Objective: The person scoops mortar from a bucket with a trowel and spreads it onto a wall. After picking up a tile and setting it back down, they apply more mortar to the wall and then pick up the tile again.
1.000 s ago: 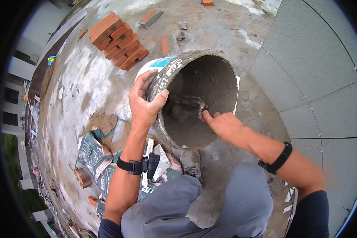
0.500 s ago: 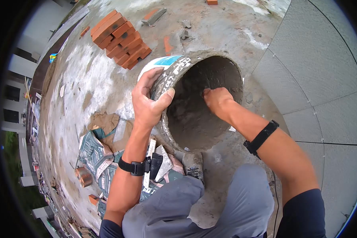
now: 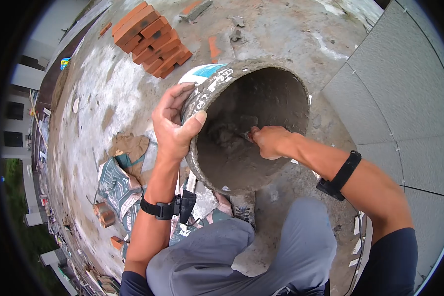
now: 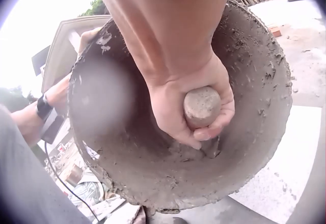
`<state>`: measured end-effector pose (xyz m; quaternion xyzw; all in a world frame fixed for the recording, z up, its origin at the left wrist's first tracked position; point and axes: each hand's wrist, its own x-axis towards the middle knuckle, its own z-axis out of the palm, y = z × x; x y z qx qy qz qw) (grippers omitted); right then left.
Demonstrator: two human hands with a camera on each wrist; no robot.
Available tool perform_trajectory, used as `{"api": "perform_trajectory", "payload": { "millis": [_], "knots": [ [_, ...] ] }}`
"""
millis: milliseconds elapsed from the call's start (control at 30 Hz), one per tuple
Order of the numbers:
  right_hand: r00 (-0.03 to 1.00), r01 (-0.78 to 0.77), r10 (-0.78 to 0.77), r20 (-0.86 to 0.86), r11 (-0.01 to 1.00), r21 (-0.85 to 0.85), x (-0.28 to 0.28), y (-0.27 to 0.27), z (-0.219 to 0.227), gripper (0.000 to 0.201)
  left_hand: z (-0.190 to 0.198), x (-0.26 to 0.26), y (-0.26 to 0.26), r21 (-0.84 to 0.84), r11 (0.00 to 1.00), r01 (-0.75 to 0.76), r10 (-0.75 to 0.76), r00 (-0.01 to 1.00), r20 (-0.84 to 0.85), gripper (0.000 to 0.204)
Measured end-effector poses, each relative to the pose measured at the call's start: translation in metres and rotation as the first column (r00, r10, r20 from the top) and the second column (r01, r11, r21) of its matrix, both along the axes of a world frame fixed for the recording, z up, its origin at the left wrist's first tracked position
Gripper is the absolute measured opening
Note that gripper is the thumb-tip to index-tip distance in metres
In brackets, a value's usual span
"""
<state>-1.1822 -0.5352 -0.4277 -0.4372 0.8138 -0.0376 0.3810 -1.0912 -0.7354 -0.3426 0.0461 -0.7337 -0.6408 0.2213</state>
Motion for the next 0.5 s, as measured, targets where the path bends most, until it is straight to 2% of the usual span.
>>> {"api": "perform_trajectory", "payload": {
  "millis": [267, 500],
  "knots": [
    [0.985, 0.129, -0.121, 0.121, 0.99, -0.059, 0.018, 0.01, -0.005, 0.048, -0.002, -0.005, 0.013, -0.006, 0.999, 0.052, -0.052, 0.999, -0.013, 0.061],
    [0.989, 0.122, -0.113, 0.094, 0.988, -0.094, 0.03, 0.013, -0.004, 0.051, -0.002, -0.008, 0.02, -0.017, 0.997, 0.078, -0.079, 0.997, -0.015, 0.056]
  ]
}}
